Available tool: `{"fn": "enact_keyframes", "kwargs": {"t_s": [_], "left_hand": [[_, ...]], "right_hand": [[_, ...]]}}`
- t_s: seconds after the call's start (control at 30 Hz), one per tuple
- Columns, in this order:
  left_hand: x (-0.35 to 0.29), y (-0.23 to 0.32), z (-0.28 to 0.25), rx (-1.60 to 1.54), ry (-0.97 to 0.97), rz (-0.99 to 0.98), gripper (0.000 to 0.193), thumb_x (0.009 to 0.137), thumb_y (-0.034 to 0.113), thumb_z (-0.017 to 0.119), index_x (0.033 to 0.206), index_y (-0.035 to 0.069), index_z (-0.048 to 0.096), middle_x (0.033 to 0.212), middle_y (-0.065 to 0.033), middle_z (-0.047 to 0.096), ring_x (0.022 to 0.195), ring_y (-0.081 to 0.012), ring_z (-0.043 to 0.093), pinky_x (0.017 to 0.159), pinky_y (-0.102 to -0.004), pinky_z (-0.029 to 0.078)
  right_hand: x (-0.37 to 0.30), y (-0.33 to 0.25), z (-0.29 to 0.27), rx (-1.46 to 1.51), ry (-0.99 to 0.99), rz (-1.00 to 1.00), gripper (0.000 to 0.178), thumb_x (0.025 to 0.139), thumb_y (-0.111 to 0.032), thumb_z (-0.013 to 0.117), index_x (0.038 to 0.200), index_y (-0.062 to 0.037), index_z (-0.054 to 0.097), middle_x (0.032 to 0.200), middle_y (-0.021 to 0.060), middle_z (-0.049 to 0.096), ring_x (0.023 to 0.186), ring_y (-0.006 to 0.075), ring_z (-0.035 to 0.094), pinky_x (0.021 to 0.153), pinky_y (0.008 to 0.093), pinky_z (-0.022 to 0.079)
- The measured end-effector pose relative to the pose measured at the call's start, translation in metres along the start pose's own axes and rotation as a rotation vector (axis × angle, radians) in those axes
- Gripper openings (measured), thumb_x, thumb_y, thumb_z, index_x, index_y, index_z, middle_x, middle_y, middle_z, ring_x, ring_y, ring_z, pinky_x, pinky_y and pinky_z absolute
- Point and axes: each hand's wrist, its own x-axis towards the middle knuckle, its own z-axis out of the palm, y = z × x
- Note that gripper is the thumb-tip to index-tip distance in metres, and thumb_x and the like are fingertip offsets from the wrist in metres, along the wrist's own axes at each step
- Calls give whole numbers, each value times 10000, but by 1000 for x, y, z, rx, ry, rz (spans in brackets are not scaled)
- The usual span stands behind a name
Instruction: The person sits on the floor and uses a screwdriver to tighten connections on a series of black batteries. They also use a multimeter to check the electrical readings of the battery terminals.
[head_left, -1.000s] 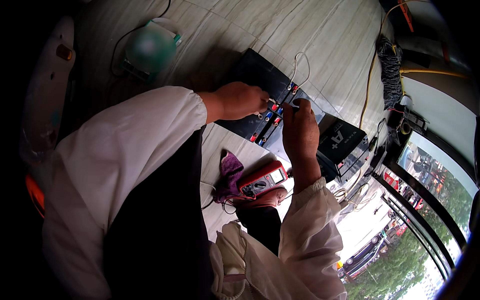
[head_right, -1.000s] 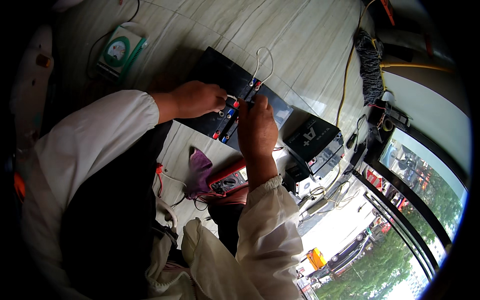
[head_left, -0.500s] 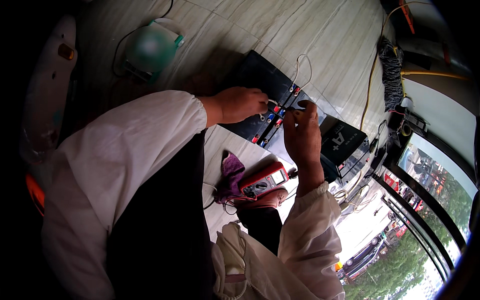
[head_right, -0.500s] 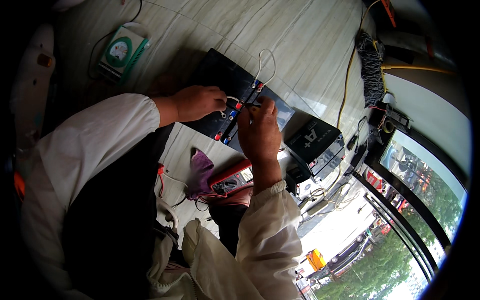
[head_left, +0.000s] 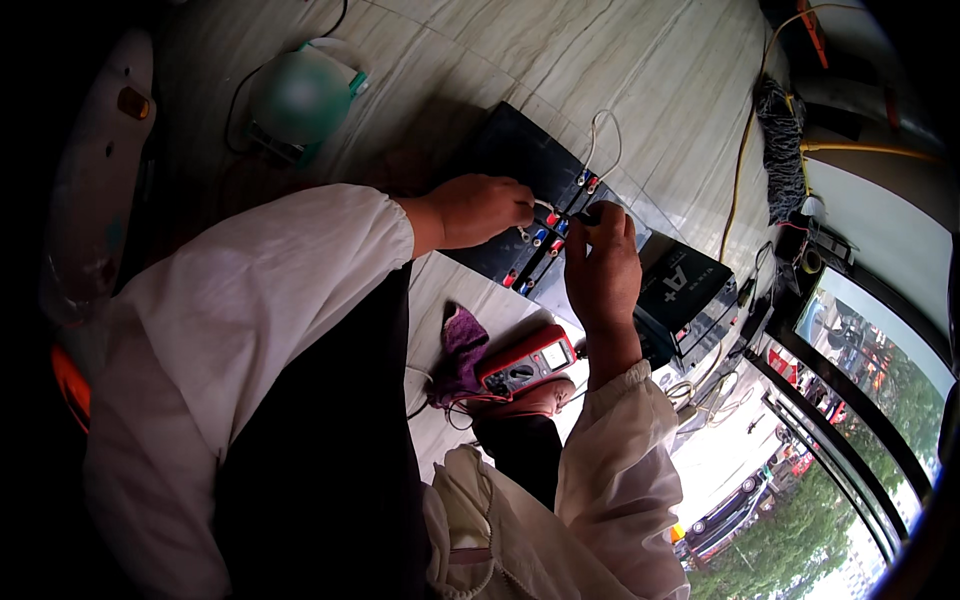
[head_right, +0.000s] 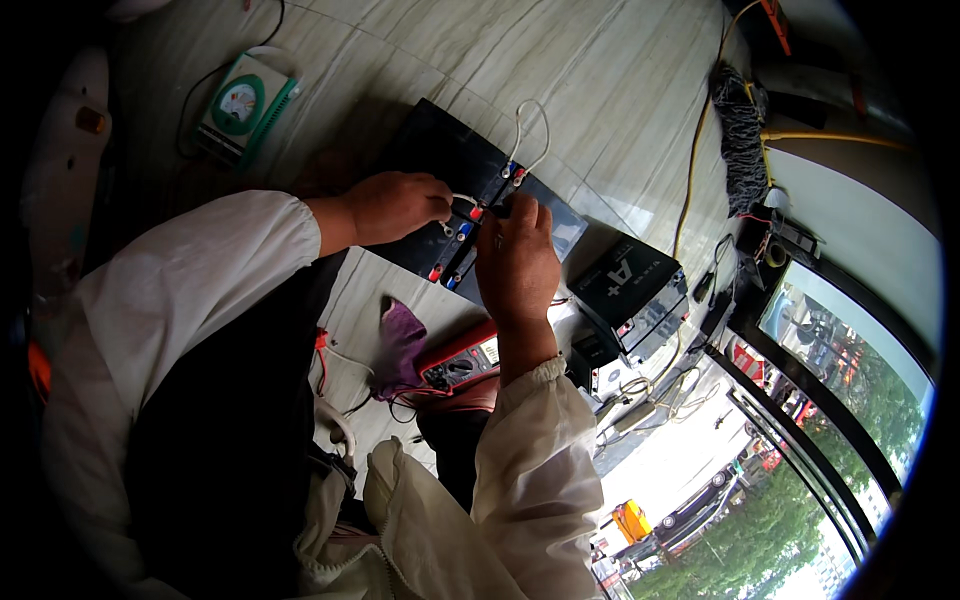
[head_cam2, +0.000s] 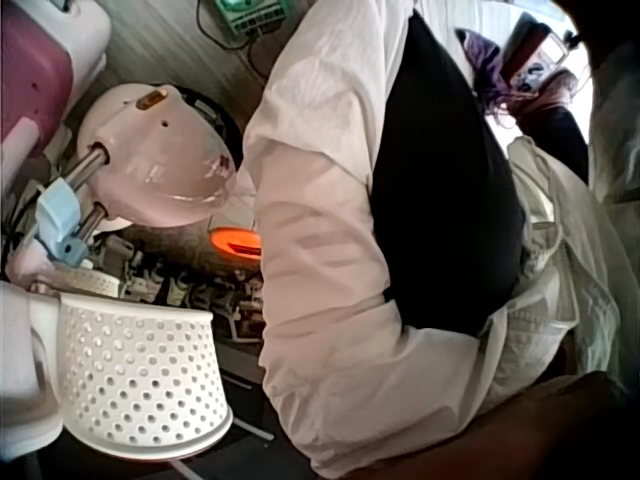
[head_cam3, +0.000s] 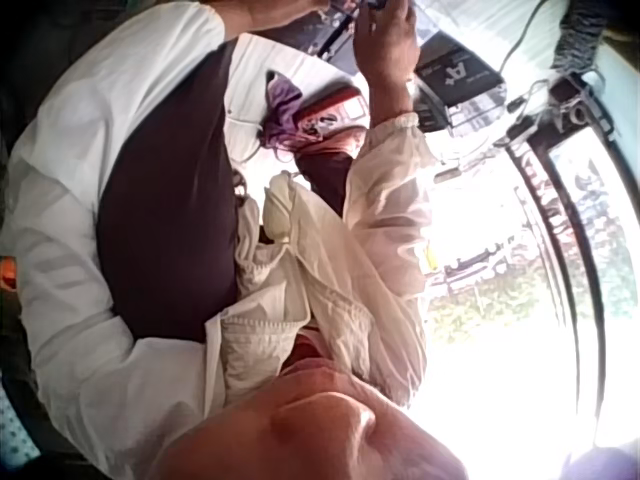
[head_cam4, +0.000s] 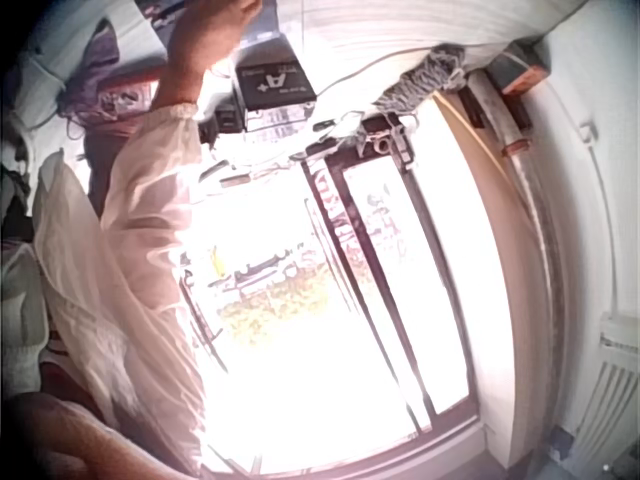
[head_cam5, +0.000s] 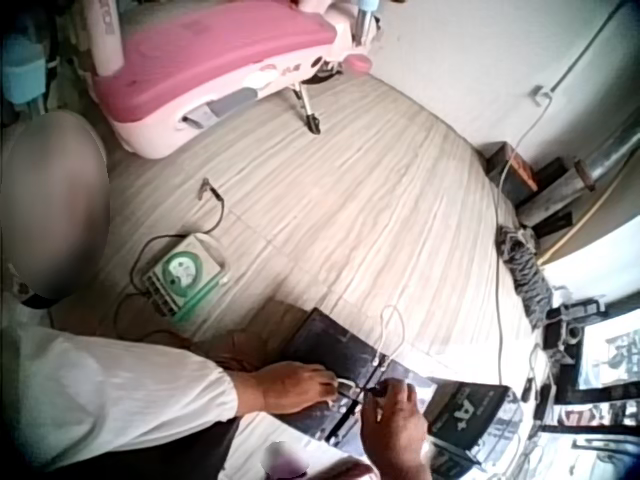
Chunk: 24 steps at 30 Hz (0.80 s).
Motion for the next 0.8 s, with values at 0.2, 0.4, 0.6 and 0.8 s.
{"fn": "enact_keyframes", "kwargs": {"t_s": [0.2,0.4,0.6,0.8], "left_hand": [[-4,-3,-1,-22,-8,-1,60,842,129,628,884,93,651,1011,-33,636,961,-240,647,835,-363,552],[-2,-2,0,-21,-13,-4,55,843,122,620,883,92,644,1008,-33,630,959,-238,646,842,-361,548],[0,-4,-1,-19,-45,4,51,846,118,616,877,89,644,1010,-32,631,967,-236,645,851,-360,547],[-2,-4,-1,-23,-20,9,56,848,114,609,880,87,646,1021,-31,630,974,-236,642,865,-355,544]], "right_hand": [[0,-6,-6,-124,-115,113,285,945,-357,652,1040,-108,552,952,140,678,798,380,690,641,479,546],[3,-2,-8,-126,-142,86,277,971,-339,594,1108,-105,536,1016,175,670,859,404,681,686,491,542],[-2,1,-6,-120,-92,74,290,981,-362,581,1127,-115,538,992,176,698,855,405,689,692,488,546],[4,-10,-13,-152,-259,205,319,961,-299,587,1192,-97,502,1059,201,663,888,421,677,736,501,541]]}}
